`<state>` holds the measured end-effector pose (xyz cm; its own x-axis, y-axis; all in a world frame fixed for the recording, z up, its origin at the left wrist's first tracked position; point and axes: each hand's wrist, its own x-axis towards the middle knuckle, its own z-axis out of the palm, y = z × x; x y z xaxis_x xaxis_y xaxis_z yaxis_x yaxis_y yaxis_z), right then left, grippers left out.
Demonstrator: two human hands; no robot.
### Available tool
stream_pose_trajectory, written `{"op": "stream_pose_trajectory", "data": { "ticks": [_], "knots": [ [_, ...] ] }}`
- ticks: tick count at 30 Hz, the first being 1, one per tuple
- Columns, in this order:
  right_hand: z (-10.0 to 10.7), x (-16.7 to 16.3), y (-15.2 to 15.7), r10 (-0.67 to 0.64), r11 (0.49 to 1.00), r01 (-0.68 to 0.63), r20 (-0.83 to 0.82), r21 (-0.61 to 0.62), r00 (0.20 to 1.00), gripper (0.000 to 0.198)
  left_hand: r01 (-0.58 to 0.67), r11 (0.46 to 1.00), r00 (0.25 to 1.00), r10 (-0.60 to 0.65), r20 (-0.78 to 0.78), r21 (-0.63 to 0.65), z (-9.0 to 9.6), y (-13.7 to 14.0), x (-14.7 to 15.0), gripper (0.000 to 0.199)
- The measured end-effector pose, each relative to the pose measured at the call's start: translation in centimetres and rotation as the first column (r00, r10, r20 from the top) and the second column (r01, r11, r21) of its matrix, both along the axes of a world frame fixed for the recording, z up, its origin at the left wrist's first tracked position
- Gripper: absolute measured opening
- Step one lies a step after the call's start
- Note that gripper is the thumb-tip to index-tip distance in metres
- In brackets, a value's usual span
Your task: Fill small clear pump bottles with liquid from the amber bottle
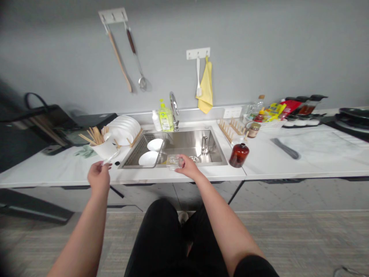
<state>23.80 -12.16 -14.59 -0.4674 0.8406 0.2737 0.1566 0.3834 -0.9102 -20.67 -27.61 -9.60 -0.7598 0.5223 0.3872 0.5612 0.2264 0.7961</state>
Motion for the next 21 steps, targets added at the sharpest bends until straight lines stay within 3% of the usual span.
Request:
{"op": "stream_pose_trajectory", "data": {
  "ticks": [1, 3, 4, 6, 10, 15, 21],
  "knots": [
    [0.0, 0.0, 0.0, 0.009, 1.0, -0.009, -0.006, -0.004, 1.0, 0.069, 0.102, 0.989, 0.993, -0.107, 0.041, 0.111, 0.3, 0.2, 2.1, 0.043],
    [0.1, 0.0, 0.0, 0.017, 1.0, -0.017, -0.016, -0.009, 1.0, 0.07, 0.34, 0.903, 0.928, -0.367, 0.06, 0.264, 1.2, 0.8, 6.7, 0.041],
    [0.1, 0.0, -0.1, 0.021, 1.0, -0.021, -0.018, -0.007, 1.0, 0.07, 0.455, 0.848, 0.874, -0.484, 0.046, 0.273, 1.7, 1.1, 8.9, 0.04],
    [0.0, 0.0, -0.1, 0.025, 1.0, -0.025, -0.016, 0.008, 1.0, 0.069, 0.581, 0.774, 0.8, -0.6, -0.002, 0.252, 3.0, 1.7, 12.8, 0.036],
    [-0.2, 0.0, -0.1, 0.023, 0.999, -0.022, -0.001, 0.026, 1.0, 0.071, 0.652, 0.749, 0.758, -0.638, -0.135, 0.116, 5.3, 2.7, 16.4, 0.027],
    [-0.3, 0.0, 0.1, 0.019, 0.999, -0.02, 0.006, 0.035, 1.0, 0.073, 0.714, 0.7, 0.684, -0.702, -0.197, -0.018, 7.5, 3.4, 16.3, 0.026],
    [-0.2, -0.2, 0.0, 0.014, 0.999, -0.014, -0.001, 0.05, 1.0, 0.074, 0.713, 0.62, 0.505, -0.778, -0.374, -0.328, 11.0, 4.6, 17.8, 0.02]
  ]
}}
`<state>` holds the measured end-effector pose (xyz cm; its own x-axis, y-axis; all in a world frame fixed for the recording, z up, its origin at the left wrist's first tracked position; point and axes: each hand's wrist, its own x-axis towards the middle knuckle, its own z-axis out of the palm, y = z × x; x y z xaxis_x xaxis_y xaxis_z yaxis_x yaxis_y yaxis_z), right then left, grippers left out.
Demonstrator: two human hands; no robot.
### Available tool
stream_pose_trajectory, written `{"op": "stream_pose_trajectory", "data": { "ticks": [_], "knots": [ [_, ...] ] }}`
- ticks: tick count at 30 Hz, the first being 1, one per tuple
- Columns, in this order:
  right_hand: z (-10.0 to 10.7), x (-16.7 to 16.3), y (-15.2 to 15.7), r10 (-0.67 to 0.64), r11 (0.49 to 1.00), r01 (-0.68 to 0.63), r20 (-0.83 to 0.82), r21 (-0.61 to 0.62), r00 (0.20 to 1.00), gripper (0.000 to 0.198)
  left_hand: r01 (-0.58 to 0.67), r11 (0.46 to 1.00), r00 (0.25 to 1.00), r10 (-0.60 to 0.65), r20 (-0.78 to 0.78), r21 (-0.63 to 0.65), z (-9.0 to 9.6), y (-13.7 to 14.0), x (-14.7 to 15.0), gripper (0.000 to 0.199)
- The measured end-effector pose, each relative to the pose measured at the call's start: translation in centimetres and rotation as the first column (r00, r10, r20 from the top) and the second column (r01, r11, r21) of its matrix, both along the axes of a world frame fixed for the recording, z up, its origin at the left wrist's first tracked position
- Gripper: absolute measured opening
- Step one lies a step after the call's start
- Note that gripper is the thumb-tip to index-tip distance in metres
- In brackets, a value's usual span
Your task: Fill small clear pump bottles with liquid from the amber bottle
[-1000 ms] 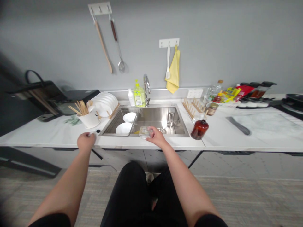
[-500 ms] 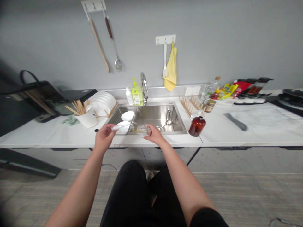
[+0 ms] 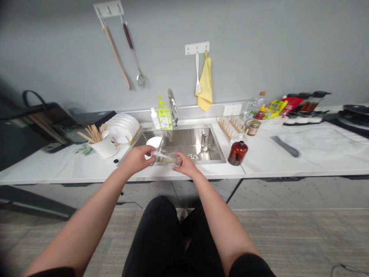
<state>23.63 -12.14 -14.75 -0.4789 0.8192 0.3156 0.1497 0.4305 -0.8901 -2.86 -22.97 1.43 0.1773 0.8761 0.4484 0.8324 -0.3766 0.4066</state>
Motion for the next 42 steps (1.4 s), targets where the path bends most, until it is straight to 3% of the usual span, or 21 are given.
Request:
{"op": "stream_pose_trajectory", "data": {
  "ticks": [2, 5, 9, 11, 15, 17, 20, 22, 25, 28, 30, 34, 38, 40, 42],
  "knots": [
    [0.0, -0.1, 0.0, -0.009, 1.0, 0.009, 0.005, 0.001, 1.0, 0.077, 0.025, 0.999, 0.98, -0.03, -0.194, -0.028, 1.1, 0.6, 1.4, 0.019],
    [-0.1, -0.1, 0.0, -0.019, 1.0, 0.019, 0.024, 0.014, 1.0, 0.082, 0.02, 0.992, 0.891, -0.072, -0.448, -0.121, 2.0, 1.9, 3.5, 0.018],
    [-0.5, -0.3, 0.4, -0.035, 0.997, 0.033, 0.033, 0.071, 0.999, 0.078, -0.011, 0.968, 0.797, -0.144, -0.586, -0.253, 1.8, 3.9, 4.7, 0.022],
    [-0.7, -0.3, 0.6, -0.038, 0.996, 0.036, 0.029, 0.077, 0.999, 0.074, 0.048, 0.955, 0.791, -0.215, -0.573, -0.293, 1.5, 4.5, 4.5, 0.021],
    [-0.8, -0.3, 0.7, -0.022, 0.999, 0.022, -0.015, 0.034, 1.0, 0.076, 0.221, 0.935, 0.832, -0.329, -0.447, -0.277, 1.2, 4.8, 3.7, 0.052],
    [-0.6, -0.3, 0.7, -0.02, 1.0, 0.021, -0.041, 0.006, 0.999, 0.079, 0.193, 0.949, 0.852, -0.288, -0.436, -0.248, 1.0, 4.6, 3.5, 0.055],
    [-0.2, -0.2, 0.5, -0.011, 0.999, 0.008, -0.075, -0.041, 0.997, 0.079, 0.084, 0.962, 0.853, -0.205, -0.48, -0.26, 0.9, 4.5, 3.5, 0.035],
    [0.0, -0.2, 0.3, 0.009, 0.997, -0.016, -0.093, -0.077, 0.996, 0.081, 0.141, 0.951, 0.842, -0.262, -0.471, -0.277, 0.8, 4.5, 3.6, 0.029],
    [0.3, -0.1, 0.2, 0.036, 0.991, -0.051, -0.124, -0.125, 0.992, 0.085, 0.257, 0.938, 0.839, -0.336, -0.428, -0.233, 0.7, 4.7, 3.6, 0.048],
    [0.5, -0.1, 0.1, 0.021, 0.991, -0.04, -0.145, -0.125, 0.989, 0.086, 0.183, 0.954, 0.849, -0.276, -0.45, -0.238, 0.8, 4.8, 3.6, 0.035],
    [0.6, -0.1, 0.0, 0.009, 0.993, -0.024, -0.129, -0.112, 0.992, 0.085, 0.21, 0.94, 0.829, -0.317, -0.462, -0.269, 0.9, 4.7, 3.7, 0.026],
    [0.9, 0.0, -0.2, 0.022, 0.993, -0.034, -0.109, -0.112, 0.994, 0.084, 0.324, 0.917, 0.8, -0.396, -0.45, -0.233, 1.1, 4.3, 3.9, 0.051],
    [1.0, 0.0, -0.2, 0.031, 0.988, -0.051, -0.14, -0.143, 0.99, 0.086, 0.157, 0.963, 0.831, -0.248, -0.498, -0.219, 1.2, 4.1, 4.0, 0.031],
    [1.0, 0.0, -0.1, 0.04, 0.988, -0.061, -0.15, -0.145, 0.988, 0.087, 0.203, 0.947, 0.836, -0.299, -0.46, -0.247, 1.0, 4.2, 3.9, 0.029],
    [1.1, 0.1, -0.1, 0.051, 0.988, -0.072, -0.152, -0.138, 0.987, 0.087, 0.289, 0.927, 0.839, -0.365, -0.404, -0.238, 0.8, 4.3, 3.8, 0.048]
  ]
}}
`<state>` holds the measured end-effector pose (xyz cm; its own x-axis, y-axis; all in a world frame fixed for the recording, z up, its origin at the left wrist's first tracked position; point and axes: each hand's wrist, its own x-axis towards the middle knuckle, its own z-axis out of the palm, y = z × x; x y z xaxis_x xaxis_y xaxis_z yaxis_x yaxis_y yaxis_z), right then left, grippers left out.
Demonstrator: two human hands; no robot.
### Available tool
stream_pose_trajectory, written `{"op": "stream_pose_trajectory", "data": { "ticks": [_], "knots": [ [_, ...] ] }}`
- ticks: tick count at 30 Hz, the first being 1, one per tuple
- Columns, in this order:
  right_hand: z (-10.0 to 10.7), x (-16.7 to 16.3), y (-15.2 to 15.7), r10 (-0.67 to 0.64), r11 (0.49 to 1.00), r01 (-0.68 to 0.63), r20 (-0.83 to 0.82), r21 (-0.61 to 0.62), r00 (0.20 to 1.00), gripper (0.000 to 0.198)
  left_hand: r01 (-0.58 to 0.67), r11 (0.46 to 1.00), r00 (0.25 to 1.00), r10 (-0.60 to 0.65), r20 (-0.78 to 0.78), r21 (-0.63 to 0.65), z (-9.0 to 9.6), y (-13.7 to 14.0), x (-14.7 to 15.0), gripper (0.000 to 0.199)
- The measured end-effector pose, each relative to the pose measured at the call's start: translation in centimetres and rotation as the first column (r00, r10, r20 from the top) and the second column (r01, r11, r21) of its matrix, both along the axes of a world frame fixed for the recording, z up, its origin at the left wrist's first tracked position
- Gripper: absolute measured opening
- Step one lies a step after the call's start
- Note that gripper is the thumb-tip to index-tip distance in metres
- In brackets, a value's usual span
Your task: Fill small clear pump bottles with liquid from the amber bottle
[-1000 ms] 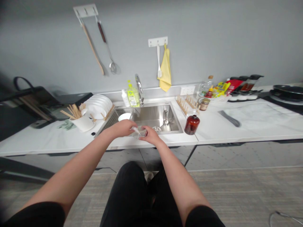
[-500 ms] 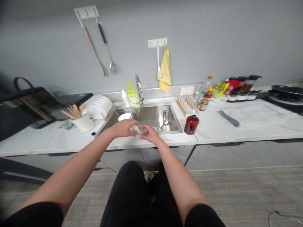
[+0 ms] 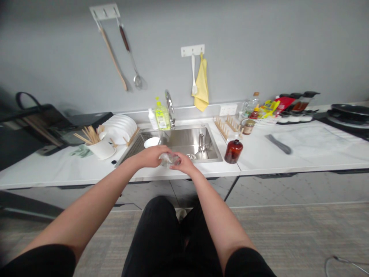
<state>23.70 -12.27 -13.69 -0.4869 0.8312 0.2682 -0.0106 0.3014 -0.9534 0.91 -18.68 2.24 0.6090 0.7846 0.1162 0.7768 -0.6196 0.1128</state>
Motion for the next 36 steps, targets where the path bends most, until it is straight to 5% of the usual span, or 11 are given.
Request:
{"op": "stream_pose_trajectory", "data": {
  "ticks": [5, 9, 12, 16, 20, 22, 25, 31, 36],
  "knots": [
    [0.11, 0.02, -0.04, -0.004, 1.0, 0.005, 0.016, -0.019, 1.0, 0.089, -0.097, 0.995, 0.994, 0.098, -0.048, 0.024, -0.21, 0.22, 0.1, 0.031],
    [0.14, 0.03, -0.07, -0.003, 1.0, 0.003, 0.02, -0.015, 1.0, 0.088, -0.021, 0.999, 0.999, 0.022, -0.034, 0.028, -0.02, 0.11, 0.34, 0.048],
    [0.15, 0.05, -0.12, -0.002, 1.0, 0.002, 0.01, -0.013, 1.0, 0.086, -0.12, 0.992, 0.99, 0.123, -0.072, 0.041, 0.0, -0.02, 0.34, 0.031],
    [0.11, 0.05, -0.13, -0.006, 1.0, 0.006, 0.021, -0.021, 1.0, 0.089, 0.01, 1.0, 0.999, -0.01, -0.031, 0.024, -0.09, -0.08, 0.14, 0.04],
    [-0.04, 0.03, -0.05, 0.006, 1.0, -0.006, 0.004, -0.026, 1.0, 0.088, -0.071, 0.995, 0.996, 0.075, -0.053, 0.071, -0.15, 0.04, 0.03, 0.029],
    [-0.07, 0.02, -0.01, -0.005, 1.0, 0.005, 0.014, -0.019, 1.0, 0.088, -0.038, 0.999, 0.998, 0.04, -0.054, 0.034, -0.16, 0.08, -0.01, 0.025],
    [0.0, 0.03, -0.03, -0.005, 1.0, 0.005, 0.015, -0.017, 1.0, 0.091, 0.057, 0.998, 0.998, -0.056, -0.009, 0.039, -0.14, 0.03, -0.08, 0.048],
    [0.04, 0.07, -0.13, 0.008, 1.0, -0.007, 0.025, -0.009, 1.0, 0.085, -0.022, 0.999, 0.997, 0.025, -0.072, 0.048, -0.43, 0.22, -0.19, 0.022],
    [-0.02, 0.0, -0.05, 0.0, 1.0, -0.001, 0.046, 0.021, 0.999, 0.083, 0.063, 0.998, 0.998, -0.063, -0.027, 0.015, -0.72, 0.31, 0.08, 0.035]
  ]
}}
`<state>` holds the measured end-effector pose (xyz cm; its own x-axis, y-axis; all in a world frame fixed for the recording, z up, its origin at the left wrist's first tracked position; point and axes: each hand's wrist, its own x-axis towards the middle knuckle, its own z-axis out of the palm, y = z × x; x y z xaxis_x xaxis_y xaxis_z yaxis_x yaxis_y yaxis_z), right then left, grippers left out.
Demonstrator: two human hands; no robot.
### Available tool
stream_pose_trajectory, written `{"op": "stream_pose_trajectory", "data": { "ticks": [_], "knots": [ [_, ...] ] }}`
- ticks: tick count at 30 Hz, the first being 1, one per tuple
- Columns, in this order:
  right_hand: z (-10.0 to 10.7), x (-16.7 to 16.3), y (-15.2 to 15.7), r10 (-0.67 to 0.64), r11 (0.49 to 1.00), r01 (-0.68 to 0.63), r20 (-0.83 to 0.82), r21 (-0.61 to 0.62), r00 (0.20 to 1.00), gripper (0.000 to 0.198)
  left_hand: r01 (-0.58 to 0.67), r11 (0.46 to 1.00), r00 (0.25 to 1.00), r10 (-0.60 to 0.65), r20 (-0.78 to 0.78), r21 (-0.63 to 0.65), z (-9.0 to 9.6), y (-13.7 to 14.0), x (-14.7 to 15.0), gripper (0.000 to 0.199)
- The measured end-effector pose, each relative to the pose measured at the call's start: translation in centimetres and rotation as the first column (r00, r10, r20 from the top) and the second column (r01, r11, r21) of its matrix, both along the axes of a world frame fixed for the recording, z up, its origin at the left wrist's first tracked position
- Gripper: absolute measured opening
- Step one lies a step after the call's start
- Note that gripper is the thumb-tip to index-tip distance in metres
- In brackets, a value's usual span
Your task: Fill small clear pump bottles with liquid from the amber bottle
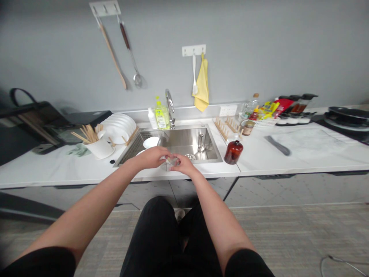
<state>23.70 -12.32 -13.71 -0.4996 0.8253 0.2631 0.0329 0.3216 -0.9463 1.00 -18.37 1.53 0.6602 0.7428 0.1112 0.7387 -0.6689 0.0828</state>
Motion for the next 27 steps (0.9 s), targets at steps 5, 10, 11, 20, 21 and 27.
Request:
{"op": "stream_pose_trajectory", "data": {
  "ticks": [5, 10, 11, 20, 21, 27],
  "knots": [
    [0.1, 0.0, -0.1, 0.028, 0.998, -0.03, -0.047, -0.059, 0.999, 0.086, -0.085, 0.995, 0.995, 0.088, -0.052, 0.048, 0.1, 0.1, -0.3, 0.025],
    [0.6, 0.2, -0.2, 0.071, 0.995, -0.074, -0.048, -0.069, 0.996, 0.083, -0.032, 0.999, 0.999, 0.032, -0.011, -0.04, 0.3, 0.2, -1.0, 0.023],
    [0.7, 0.2, -0.2, 0.081, 0.994, -0.085, -0.056, -0.073, 0.995, 0.082, -0.006, 0.999, 1.0, 0.006, 0.002, -0.049, 0.4, 0.1, -1.0, 0.023],
    [0.9, 0.3, -0.3, 0.13, 0.984, -0.146, -0.141, -0.105, 0.981, 0.082, -0.233, 0.972, 0.838, 0.203, 0.507, -0.003, -4.1, -1.6, -3.3, 0.067],
    [0.8, 0.3, -0.3, 0.123, 0.986, -0.138, -0.143, -0.097, 0.982, 0.082, -0.299, 0.953, 0.737, 0.259, 0.625, -0.042, -5.6, -1.8, -3.4, 0.077],
    [0.2, 0.1, -0.2, 0.078, 0.997, -0.079, -0.08, -0.018, 0.994, 0.086, -0.19, 0.9, 0.431, 0.434, 0.791, -0.391, -13.1, -2.4, -0.6, 0.106]
  ]
}}
